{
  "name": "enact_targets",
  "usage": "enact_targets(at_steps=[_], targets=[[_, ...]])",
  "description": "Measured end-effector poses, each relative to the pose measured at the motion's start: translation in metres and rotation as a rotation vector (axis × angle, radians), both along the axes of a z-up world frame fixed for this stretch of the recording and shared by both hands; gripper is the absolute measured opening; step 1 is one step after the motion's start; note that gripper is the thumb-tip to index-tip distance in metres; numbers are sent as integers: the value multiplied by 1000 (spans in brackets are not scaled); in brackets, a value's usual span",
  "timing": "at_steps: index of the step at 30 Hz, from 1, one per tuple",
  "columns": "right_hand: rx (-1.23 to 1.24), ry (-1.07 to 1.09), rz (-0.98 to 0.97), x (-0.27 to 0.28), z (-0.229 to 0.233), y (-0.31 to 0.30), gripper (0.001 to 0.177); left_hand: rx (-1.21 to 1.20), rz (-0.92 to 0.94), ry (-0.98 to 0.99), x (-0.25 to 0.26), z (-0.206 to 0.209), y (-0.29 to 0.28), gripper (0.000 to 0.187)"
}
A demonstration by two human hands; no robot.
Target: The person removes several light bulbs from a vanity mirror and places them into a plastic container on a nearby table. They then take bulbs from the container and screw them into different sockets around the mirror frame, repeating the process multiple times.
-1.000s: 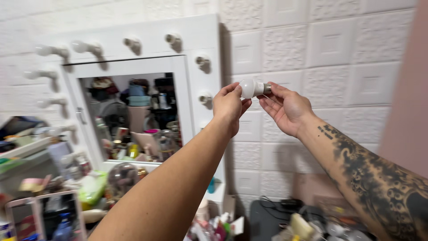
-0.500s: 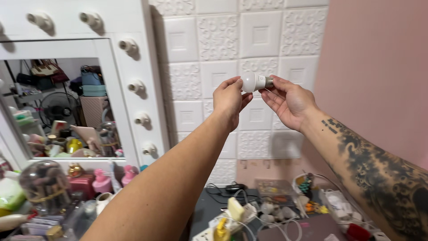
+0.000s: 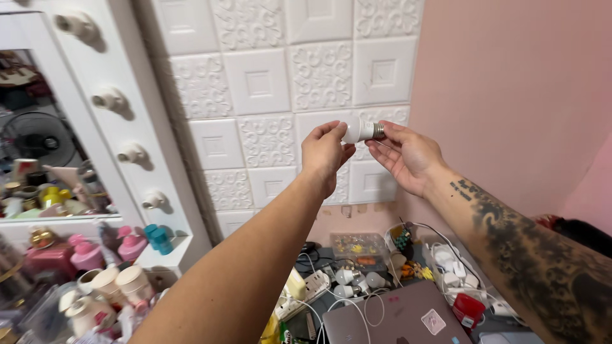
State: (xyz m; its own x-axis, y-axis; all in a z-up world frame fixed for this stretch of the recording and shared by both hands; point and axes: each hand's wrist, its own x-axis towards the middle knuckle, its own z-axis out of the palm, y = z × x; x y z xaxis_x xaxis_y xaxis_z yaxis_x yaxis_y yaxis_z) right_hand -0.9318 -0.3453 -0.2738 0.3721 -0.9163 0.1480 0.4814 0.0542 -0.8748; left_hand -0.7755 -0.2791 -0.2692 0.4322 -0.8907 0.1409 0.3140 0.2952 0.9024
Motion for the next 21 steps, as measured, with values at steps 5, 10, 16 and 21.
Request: enact_targets(at_steps=[5, 10, 16, 21], targets=[[52, 19, -27, -17, -45, -40, 34, 33, -38, 2, -11, -44, -47, 36], [107, 50, -42, -31, -91, -75, 34, 64, -78, 34, -22, -95, -81, 40], [165, 147, -34, -44, -136, -106, 36, 122, -77, -7, -28, -149, -122, 44], [186, 220, 8, -49, -182, -127, 36, 152, -40, 46, -33, -207, -150, 45]])
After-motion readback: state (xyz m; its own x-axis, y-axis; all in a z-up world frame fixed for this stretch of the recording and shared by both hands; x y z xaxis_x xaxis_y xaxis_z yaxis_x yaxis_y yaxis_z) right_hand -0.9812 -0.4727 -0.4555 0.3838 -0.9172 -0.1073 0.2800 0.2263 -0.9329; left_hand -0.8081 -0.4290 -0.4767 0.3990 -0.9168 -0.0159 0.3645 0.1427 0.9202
